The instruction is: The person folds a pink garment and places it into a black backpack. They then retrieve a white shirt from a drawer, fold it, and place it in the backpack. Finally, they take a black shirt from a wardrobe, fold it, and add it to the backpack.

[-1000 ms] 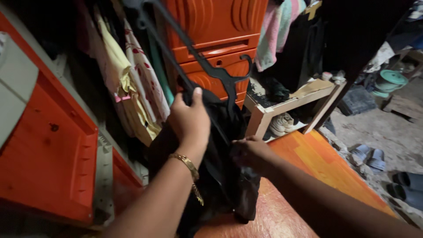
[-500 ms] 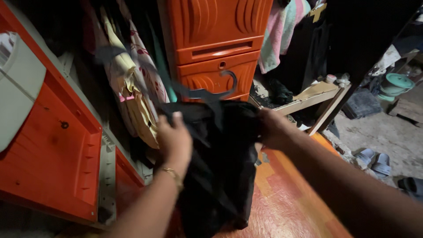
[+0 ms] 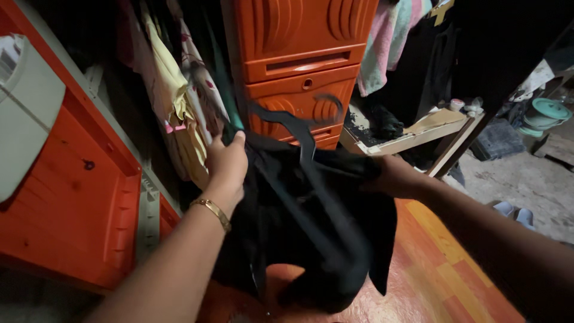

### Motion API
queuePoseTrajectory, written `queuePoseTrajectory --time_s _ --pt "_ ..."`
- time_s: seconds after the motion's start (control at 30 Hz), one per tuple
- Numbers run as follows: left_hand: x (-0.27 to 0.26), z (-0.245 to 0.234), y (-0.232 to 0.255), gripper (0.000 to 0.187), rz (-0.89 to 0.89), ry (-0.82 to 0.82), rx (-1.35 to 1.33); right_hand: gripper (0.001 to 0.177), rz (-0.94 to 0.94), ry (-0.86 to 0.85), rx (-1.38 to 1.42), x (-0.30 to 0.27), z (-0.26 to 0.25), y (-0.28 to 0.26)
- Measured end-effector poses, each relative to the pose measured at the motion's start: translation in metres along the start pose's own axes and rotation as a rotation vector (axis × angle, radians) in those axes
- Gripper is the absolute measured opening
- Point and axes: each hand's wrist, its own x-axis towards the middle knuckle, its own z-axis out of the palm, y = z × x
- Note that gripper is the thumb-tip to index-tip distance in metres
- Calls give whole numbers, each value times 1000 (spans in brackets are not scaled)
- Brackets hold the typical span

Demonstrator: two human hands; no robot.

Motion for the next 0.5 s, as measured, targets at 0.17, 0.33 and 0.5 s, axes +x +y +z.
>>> queuePoseTrajectory --time_s 0.17,0.33,0.5 --pt "17 4 -23 41 -349 -41 -673 72 210 -269 896 -12 -10 -36" --pt "27 -10 -26 42 -295 73 -389 65 -186 -687 1109 -25 -39 -95" --pt "39 -29 -8 42 -169 61 -377 37 47 -437 558 -11 -43 -132"
